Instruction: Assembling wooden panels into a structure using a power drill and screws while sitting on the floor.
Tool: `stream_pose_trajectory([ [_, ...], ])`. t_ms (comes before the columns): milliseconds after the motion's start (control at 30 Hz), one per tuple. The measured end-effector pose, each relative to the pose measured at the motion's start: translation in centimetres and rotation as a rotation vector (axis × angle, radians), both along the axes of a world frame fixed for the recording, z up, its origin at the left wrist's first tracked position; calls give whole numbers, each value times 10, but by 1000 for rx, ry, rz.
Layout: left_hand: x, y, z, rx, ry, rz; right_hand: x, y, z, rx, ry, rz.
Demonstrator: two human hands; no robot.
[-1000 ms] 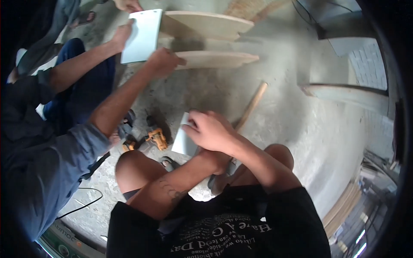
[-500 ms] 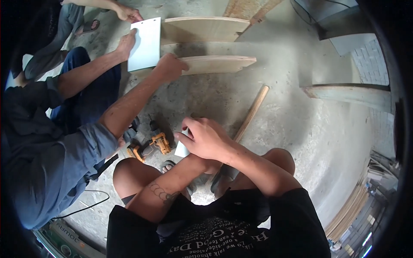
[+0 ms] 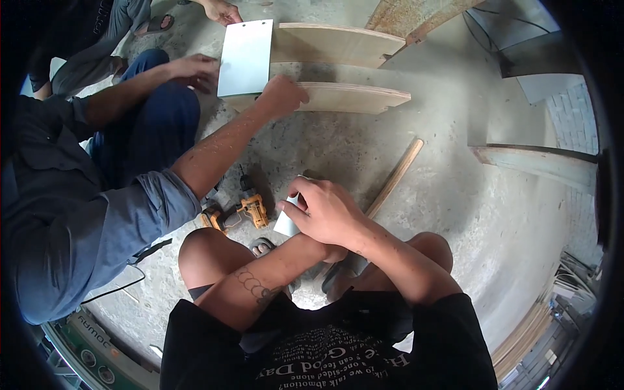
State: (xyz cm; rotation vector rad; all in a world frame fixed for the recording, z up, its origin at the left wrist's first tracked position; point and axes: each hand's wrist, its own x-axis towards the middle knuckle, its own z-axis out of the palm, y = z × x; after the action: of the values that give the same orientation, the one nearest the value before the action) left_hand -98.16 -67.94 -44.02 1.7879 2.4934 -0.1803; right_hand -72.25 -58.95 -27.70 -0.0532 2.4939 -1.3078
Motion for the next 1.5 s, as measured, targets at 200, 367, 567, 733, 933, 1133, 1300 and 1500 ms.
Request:
stream_pose_trajectory([
  [200,-10,-6,-5,-80,58,42,-3,-6,5,-12,5,2],
  [367,11,28,30,-295,-45,68,2,7,4,27,-44,-19],
  [567,3,11,30,-249,-48,79,0,1,7,-4,-3,-27],
  [733,0,13,19,-184,-58,69,1,2,9,29,-13,-32],
  [933,3,12,9,-112,-45,92,1,2,12,9,19,-28],
  [1133,9,8,22,-274,-33,73,2,1,8,0,35,-26],
  [1300,103,11,27,-251,-314,111,2,9,5,-23,25,-60],
  [1500,209,2,59,-209,-612,173,-1,10,7,-17,17,-80],
])
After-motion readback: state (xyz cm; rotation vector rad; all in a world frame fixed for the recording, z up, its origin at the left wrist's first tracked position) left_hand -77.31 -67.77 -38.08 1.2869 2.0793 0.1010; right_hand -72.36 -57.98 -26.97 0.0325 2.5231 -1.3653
